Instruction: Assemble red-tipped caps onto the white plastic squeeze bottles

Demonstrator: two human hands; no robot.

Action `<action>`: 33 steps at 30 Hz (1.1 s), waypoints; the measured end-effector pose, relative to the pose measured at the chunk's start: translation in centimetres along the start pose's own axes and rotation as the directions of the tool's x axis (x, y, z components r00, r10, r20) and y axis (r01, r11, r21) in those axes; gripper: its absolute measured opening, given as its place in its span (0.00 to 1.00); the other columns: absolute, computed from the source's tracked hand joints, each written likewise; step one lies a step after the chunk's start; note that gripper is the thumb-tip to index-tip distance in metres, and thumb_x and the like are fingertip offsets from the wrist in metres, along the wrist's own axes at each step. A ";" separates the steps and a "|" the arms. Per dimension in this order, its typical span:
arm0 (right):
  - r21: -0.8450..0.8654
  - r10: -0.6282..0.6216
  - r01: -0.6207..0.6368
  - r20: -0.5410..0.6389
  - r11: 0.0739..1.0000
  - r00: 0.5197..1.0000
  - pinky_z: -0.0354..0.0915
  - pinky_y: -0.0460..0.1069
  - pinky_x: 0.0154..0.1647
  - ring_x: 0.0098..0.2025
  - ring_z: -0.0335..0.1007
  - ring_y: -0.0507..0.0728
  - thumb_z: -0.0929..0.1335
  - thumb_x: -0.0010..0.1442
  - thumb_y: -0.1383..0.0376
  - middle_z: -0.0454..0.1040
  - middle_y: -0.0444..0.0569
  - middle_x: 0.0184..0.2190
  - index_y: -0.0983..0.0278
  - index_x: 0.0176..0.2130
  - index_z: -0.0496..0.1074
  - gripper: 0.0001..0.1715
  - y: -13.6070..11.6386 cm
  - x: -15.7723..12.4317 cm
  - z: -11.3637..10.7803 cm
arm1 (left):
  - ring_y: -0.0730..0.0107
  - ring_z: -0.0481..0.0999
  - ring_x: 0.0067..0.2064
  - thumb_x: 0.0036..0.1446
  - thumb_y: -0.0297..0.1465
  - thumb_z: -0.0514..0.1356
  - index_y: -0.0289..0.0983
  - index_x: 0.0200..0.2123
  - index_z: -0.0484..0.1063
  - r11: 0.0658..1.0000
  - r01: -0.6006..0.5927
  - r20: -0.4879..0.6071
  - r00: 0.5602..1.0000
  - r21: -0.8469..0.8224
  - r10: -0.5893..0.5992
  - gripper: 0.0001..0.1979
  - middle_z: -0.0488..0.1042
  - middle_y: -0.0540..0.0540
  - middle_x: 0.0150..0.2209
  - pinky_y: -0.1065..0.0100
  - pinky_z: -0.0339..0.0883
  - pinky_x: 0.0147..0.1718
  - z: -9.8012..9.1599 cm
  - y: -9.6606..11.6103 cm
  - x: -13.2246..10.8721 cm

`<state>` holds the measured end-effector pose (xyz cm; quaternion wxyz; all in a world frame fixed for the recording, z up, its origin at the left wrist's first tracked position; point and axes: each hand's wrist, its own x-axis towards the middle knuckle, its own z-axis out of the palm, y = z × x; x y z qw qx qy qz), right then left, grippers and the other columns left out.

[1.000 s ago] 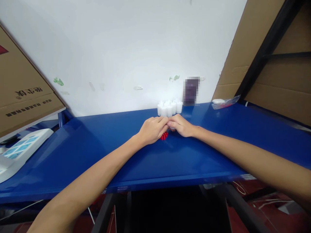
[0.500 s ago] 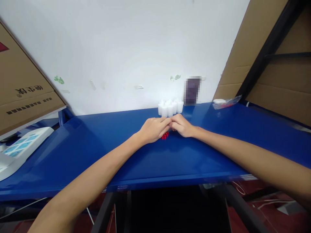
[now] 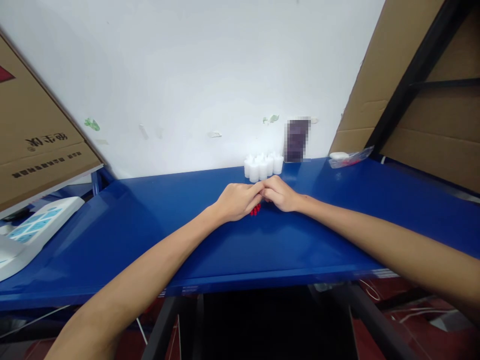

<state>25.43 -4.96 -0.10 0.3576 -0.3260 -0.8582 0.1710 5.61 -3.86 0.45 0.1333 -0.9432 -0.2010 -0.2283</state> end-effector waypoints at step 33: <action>0.291 0.346 -0.331 0.000 0.898 0.938 0.68 0.51 0.38 0.31 0.74 0.55 0.65 0.61 0.59 0.80 0.52 0.29 0.68 0.34 0.80 0.18 0.9 -0.1 -1.1 | 0.70 0.64 0.27 0.64 0.39 0.54 0.37 0.24 0.66 0.851 0.502 -0.080 0.852 -0.154 -0.517 0.18 0.68 0.48 0.25 0.66 0.54 0.29 -2.2 -10.5 -4.4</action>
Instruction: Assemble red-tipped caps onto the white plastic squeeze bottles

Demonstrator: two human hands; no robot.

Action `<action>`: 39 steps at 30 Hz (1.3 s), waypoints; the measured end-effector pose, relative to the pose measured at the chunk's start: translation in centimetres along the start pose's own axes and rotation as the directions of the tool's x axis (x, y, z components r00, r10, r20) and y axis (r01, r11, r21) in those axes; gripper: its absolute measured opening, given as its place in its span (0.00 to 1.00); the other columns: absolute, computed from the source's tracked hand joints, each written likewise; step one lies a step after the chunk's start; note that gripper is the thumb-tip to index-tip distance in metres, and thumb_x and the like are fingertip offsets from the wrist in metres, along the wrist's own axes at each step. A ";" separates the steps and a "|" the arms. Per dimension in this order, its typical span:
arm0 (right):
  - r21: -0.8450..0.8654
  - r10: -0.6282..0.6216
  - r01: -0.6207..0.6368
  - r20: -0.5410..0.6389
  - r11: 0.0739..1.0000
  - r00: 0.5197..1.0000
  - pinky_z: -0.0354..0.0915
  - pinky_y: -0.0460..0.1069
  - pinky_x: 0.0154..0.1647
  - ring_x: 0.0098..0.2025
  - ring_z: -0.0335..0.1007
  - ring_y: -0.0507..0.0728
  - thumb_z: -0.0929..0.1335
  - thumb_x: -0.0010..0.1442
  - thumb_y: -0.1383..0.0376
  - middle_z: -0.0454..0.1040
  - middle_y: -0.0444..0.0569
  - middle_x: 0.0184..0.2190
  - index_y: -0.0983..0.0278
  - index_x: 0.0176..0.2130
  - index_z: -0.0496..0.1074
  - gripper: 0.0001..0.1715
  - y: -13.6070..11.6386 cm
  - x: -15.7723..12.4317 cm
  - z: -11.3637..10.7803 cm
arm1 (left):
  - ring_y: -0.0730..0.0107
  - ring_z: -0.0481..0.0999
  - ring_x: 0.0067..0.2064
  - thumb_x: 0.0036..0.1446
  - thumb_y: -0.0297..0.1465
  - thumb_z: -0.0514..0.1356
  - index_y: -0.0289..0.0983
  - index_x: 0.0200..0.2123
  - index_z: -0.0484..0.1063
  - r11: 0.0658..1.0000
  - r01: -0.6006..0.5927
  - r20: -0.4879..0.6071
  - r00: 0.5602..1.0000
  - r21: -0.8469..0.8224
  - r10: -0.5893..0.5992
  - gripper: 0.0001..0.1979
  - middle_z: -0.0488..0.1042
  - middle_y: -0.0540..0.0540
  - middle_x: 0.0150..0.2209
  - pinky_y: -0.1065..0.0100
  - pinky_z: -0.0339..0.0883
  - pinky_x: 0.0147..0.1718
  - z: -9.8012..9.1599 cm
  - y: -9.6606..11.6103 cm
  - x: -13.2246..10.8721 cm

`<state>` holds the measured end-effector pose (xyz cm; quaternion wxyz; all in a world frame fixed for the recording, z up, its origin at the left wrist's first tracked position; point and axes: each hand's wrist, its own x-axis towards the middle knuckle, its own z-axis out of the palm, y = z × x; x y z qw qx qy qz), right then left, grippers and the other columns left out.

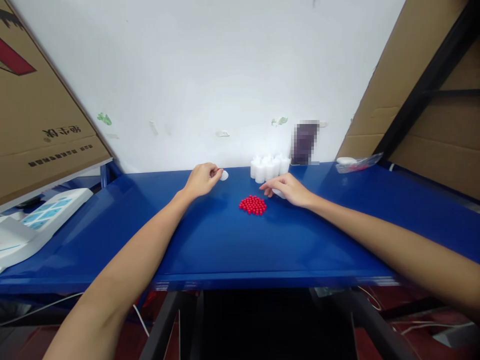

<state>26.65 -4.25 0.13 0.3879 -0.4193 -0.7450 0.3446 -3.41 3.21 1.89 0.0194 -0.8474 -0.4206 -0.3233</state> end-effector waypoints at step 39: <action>-0.304 -0.258 0.265 0.061 0.915 0.964 0.55 0.48 0.29 0.24 0.60 0.51 0.56 0.69 0.47 0.65 0.44 0.20 0.63 0.23 0.63 0.31 -1.0 -1.1 1.9 | 0.74 0.66 0.26 0.69 0.40 0.55 0.38 0.41 0.71 0.913 -0.343 0.085 0.926 -0.220 0.368 0.12 0.69 0.53 0.25 0.70 0.59 0.28 1.0 8.9 -1.2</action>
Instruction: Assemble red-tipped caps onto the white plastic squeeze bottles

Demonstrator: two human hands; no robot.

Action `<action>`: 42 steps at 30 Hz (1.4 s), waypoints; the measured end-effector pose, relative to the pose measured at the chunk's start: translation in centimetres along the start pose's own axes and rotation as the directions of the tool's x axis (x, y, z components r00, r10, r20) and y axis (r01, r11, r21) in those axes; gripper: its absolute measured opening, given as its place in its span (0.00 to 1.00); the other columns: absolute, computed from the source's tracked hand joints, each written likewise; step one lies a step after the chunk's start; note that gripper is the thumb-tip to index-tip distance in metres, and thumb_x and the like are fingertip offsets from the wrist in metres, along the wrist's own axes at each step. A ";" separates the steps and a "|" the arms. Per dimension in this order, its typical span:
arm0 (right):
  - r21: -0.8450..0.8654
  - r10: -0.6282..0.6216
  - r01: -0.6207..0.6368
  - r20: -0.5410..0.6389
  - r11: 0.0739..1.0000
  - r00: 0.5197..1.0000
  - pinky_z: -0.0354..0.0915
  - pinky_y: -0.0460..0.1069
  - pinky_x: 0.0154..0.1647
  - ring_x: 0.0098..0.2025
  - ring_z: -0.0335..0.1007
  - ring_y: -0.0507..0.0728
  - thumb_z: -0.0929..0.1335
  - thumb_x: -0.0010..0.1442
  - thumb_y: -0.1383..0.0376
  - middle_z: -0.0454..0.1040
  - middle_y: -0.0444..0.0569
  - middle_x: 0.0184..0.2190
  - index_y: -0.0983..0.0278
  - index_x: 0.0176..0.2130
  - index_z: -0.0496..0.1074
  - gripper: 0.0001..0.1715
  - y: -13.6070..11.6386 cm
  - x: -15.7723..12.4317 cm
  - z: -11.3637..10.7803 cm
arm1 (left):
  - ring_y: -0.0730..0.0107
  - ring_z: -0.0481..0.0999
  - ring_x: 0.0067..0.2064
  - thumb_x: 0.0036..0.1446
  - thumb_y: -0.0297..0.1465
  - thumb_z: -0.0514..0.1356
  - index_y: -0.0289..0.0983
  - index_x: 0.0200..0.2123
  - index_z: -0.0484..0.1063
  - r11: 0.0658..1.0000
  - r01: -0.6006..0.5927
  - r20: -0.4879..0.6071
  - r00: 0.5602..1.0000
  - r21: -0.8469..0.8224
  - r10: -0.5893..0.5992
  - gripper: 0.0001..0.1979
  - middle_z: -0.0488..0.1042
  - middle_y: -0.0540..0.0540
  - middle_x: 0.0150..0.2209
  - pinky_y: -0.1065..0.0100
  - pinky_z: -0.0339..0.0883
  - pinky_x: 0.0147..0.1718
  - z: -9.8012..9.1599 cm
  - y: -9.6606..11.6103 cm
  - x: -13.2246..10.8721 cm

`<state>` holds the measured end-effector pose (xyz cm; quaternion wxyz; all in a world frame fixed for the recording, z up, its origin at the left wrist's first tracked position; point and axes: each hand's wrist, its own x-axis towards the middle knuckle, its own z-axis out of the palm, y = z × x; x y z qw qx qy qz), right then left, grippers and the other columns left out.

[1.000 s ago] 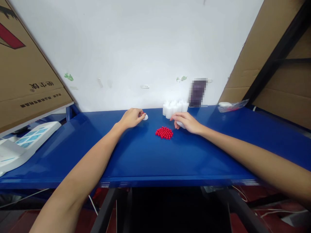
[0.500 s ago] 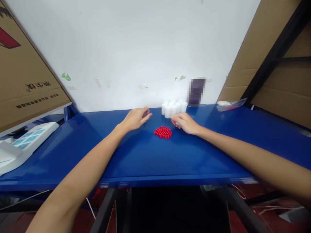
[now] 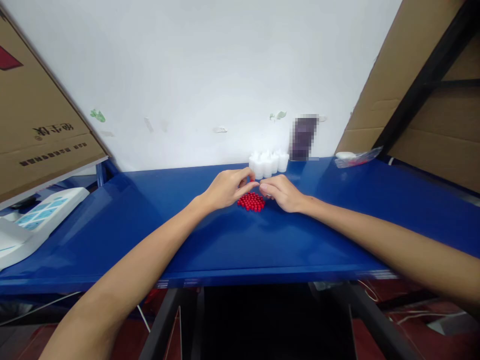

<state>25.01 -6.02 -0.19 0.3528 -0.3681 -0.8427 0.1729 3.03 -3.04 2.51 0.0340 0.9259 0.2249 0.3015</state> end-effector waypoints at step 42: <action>-0.141 -0.016 0.014 -0.013 0.990 1.000 0.54 0.48 0.31 0.27 0.64 0.52 0.60 0.68 0.55 0.71 0.45 0.25 0.64 0.32 0.70 0.19 -1.0 0.1 -0.4 | 0.69 0.78 0.33 0.69 0.28 0.45 0.36 0.48 0.66 0.918 -0.241 0.077 0.971 0.316 0.229 0.12 0.79 0.45 0.34 0.69 0.67 0.32 2.5 0.2 0.2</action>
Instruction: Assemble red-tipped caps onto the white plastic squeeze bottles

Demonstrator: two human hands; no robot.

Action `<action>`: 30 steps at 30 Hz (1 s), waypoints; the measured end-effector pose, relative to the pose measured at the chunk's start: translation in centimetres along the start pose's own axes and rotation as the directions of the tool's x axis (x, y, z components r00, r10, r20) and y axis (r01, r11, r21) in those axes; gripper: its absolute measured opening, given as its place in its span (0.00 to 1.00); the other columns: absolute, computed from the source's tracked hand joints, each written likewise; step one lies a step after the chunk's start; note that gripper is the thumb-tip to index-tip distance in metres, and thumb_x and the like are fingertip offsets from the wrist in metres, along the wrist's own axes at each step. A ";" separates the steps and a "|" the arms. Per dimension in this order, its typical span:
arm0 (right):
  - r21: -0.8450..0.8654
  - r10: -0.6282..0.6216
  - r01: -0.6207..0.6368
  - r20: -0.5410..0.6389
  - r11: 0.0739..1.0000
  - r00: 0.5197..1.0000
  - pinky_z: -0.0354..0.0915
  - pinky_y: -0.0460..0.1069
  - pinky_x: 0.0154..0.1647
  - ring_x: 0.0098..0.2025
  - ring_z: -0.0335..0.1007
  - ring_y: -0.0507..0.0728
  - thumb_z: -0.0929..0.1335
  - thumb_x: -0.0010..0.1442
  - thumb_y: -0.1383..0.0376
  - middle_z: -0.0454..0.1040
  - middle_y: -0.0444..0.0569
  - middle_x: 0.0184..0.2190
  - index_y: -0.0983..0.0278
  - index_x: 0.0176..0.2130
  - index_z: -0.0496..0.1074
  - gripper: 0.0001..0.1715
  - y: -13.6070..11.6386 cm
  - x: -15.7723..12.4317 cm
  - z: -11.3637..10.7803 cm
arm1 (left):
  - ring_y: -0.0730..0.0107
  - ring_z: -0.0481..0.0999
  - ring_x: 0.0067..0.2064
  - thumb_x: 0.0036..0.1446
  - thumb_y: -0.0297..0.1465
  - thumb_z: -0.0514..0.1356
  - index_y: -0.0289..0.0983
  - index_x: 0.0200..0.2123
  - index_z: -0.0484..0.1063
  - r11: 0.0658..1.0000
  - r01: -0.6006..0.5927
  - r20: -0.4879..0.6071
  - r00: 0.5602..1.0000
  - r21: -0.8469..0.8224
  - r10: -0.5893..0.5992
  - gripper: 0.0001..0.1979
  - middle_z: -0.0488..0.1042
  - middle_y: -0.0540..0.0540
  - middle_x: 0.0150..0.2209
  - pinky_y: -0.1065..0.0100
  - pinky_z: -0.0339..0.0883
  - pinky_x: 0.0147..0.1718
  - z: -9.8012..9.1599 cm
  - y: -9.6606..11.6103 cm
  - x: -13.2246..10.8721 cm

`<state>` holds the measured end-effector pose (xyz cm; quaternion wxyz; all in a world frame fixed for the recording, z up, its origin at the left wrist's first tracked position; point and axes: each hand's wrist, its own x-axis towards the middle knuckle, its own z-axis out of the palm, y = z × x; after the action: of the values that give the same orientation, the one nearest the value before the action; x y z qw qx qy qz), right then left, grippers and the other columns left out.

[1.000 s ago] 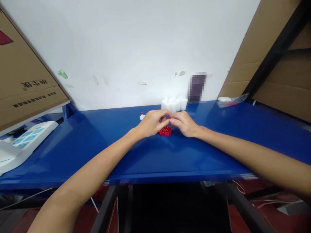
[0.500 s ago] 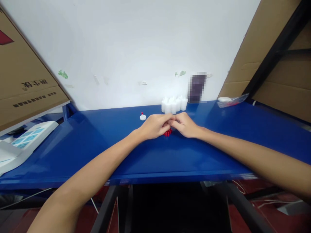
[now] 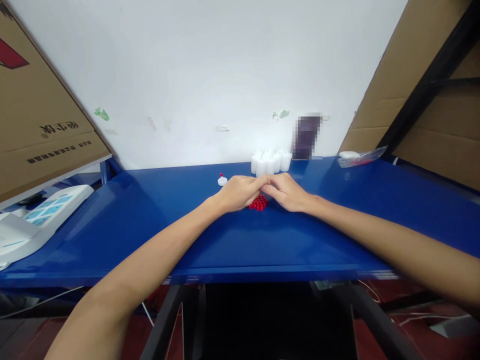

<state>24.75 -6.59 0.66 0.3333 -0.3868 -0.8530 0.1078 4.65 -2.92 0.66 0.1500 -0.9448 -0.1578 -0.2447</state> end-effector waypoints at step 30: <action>-0.225 0.163 -0.187 -0.122 0.956 0.979 0.50 0.51 0.32 0.27 0.57 0.53 0.59 0.67 0.60 0.66 0.47 0.25 0.62 0.22 0.58 0.23 1.9 0.3 0.4 | 0.65 0.72 0.29 0.62 0.41 0.55 0.38 0.39 0.73 0.730 0.667 0.087 0.727 0.150 -0.681 0.13 0.76 0.45 0.30 0.68 0.52 0.27 -1.5 -8.4 -4.6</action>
<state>25.43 -5.01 -0.34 0.3173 -0.5027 -0.8040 0.0153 -2.86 3.09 1.27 0.0906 -0.8276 -0.5130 -0.2088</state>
